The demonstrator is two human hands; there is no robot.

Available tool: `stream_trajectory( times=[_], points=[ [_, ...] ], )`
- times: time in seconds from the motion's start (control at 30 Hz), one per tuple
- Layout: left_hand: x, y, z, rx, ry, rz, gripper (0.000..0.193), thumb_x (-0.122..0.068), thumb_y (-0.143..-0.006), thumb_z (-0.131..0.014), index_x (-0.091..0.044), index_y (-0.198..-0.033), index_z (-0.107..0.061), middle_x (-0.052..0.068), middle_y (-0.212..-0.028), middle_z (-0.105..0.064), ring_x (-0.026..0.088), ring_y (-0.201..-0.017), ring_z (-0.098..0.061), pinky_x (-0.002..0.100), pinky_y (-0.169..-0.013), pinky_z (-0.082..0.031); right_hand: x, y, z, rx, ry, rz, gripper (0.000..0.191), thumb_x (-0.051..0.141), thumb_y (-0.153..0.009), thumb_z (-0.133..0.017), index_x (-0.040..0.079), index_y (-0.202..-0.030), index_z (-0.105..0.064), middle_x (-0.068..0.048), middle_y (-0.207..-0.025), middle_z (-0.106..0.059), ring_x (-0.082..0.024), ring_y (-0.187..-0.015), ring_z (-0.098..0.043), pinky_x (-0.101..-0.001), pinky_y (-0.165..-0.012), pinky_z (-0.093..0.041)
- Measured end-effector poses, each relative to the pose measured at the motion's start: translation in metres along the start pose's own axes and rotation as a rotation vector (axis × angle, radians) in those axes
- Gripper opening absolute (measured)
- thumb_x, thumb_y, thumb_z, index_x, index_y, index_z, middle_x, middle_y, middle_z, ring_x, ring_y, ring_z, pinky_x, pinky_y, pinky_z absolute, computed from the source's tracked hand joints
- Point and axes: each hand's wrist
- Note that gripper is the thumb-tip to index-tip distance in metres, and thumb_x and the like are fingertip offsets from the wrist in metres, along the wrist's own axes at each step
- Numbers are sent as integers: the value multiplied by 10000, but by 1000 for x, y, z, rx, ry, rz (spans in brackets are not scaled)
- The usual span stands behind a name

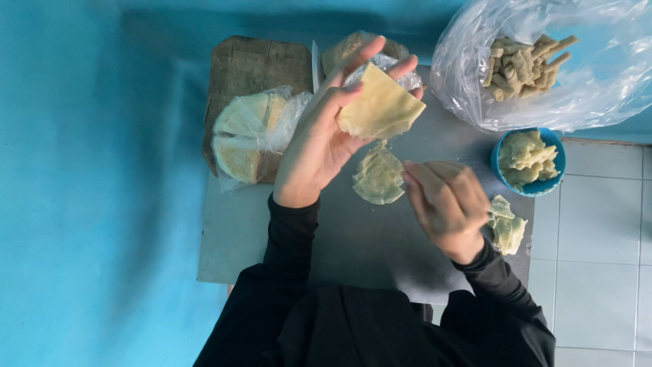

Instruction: The person folds triangular dough wrappers at a stainless steel table, spooning filling from a plastic-wrapped container onto each wrapper, then pinching the wrapper edges closed and stacking the finished folded pastries in a pile. They briefly handle and close a plastic bag of dough pieces partway through.

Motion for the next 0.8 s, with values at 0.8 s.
stream_trajectory(
  times=[0.8],
  points=[
    [13, -5, 11, 227, -906, -186, 823, -24, -1049, -729, -198, -1645, -188, 62, -1740, -187, 252, -1635, -275, 457, -1326, -339, -22, -70, -2, 257, -372, -232, 276, -95, -863, -764, 30, -1107, -733, -75, -1111, -727, -208, -1005, -735, -320, -849, -584]
  ],
)
Point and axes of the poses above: each hand's wrist, its own y-axis away from the middle knuckle, its own z-axis out of the back of the hand, x = y × z
